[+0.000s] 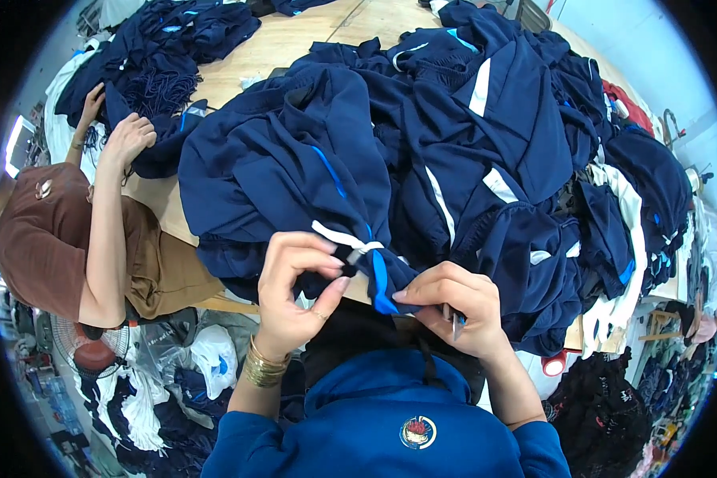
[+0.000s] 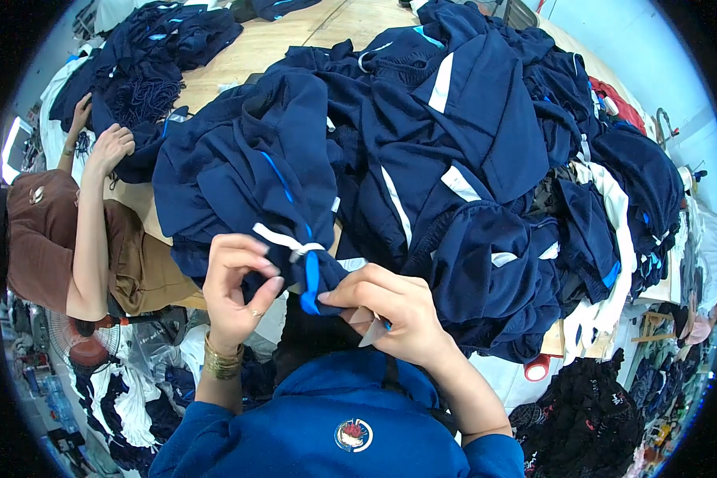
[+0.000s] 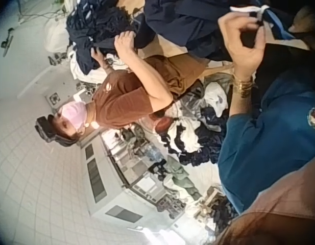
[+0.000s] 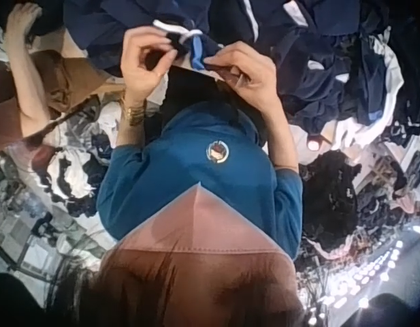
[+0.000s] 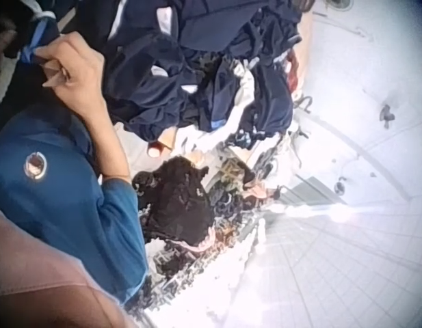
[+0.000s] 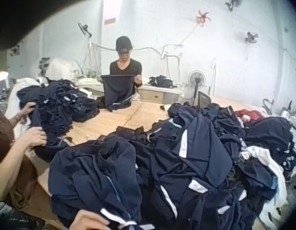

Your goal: Trimming loose threads from navy blue athletic garments using small snips in a factory setting.

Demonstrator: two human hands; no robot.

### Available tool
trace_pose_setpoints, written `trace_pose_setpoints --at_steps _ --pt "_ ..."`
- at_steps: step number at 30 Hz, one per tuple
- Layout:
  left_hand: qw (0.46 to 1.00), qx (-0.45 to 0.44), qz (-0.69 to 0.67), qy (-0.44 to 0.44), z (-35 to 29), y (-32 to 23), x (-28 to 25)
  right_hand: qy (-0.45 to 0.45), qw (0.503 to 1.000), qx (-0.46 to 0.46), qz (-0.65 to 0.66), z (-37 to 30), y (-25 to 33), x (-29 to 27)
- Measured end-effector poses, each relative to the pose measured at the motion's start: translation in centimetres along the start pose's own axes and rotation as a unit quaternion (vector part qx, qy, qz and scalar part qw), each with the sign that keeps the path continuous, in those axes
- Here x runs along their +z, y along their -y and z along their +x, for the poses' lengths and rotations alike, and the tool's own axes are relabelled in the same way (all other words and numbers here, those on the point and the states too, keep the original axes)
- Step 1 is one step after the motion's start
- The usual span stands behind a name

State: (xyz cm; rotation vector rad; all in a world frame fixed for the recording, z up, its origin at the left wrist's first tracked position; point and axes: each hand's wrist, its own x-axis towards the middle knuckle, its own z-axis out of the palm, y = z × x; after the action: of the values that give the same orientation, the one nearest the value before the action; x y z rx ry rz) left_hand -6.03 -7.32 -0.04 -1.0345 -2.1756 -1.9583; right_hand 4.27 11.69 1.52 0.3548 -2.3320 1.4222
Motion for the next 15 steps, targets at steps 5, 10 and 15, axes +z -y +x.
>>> trace_pose_setpoints --at_steps 5,10,15 --pt "0.841 -0.33 -0.282 0.322 -1.4 -0.6 -0.7 -0.042 0.995 -0.045 -0.076 0.1 -0.4 1.1" --pt "0.833 -0.351 -0.398 0.157 -1.8 -1.1 1.5 -0.013 0.964 -0.17 -0.206 0.2 0.3 2.0" --pt "0.86 -0.302 -0.41 0.031 -2.1 -0.8 1.9 -0.1 0.958 -0.154 -0.221 -0.9 -0.6 3.2"
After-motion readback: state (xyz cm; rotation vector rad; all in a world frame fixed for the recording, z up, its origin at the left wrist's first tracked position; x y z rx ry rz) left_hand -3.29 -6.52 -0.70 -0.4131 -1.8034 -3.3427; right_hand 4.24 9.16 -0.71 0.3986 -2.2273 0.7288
